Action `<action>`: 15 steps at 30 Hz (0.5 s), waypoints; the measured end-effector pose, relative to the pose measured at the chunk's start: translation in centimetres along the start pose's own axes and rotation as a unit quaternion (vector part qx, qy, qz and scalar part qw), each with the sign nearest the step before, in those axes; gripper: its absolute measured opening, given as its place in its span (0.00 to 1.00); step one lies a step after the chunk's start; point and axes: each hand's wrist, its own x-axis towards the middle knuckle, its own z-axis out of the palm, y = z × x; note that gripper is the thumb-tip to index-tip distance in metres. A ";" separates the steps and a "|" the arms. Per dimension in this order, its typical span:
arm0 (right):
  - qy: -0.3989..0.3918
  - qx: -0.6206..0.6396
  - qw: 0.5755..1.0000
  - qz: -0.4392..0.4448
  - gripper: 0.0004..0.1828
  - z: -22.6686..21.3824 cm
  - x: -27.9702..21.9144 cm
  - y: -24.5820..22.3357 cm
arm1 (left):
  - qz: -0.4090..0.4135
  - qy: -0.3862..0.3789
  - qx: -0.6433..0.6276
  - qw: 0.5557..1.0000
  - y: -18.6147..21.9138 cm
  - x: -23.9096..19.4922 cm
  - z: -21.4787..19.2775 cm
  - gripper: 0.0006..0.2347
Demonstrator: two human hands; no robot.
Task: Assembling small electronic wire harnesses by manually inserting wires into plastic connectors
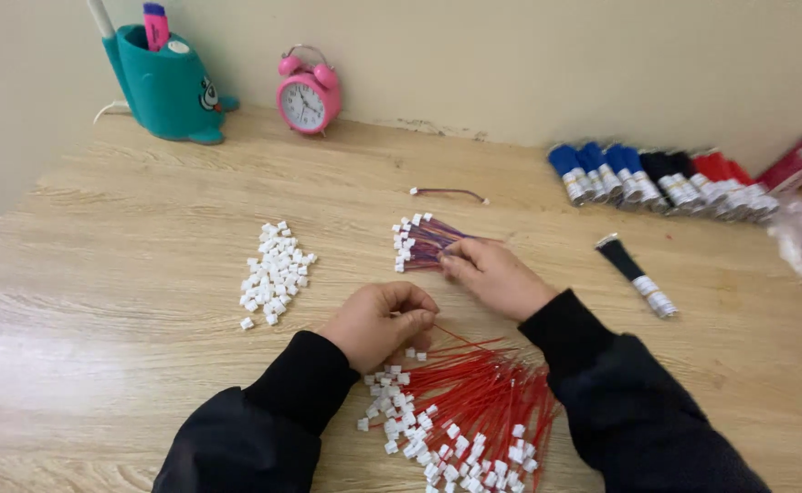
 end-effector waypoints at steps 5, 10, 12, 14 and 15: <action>0.022 0.108 0.994 0.021 0.11 -0.1 -4.4 -2.0 | 0.022 0.038 0.009 0.999 0.5 0.4 -0.1 0.08; 0.043 0.160 0.986 0.023 0.08 -0.2 -7.4 -3.2 | 0.044 0.043 -0.023 0.998 1.0 0.3 0.3 0.10; 0.058 0.149 0.986 0.035 0.08 -0.8 -8.6 -4.7 | 0.065 0.029 -0.031 0.997 3.1 -0.9 0.8 0.11; 0.067 0.145 0.986 0.037 0.08 -1.4 -9.5 -6.3 | 0.085 0.013 -0.032 0.996 3.5 -1.0 1.3 0.10; 0.065 0.147 0.986 0.041 0.09 -1.6 -10.0 -7.0 | 0.095 0.004 -0.033 0.995 3.5 -1.1 1.5 0.10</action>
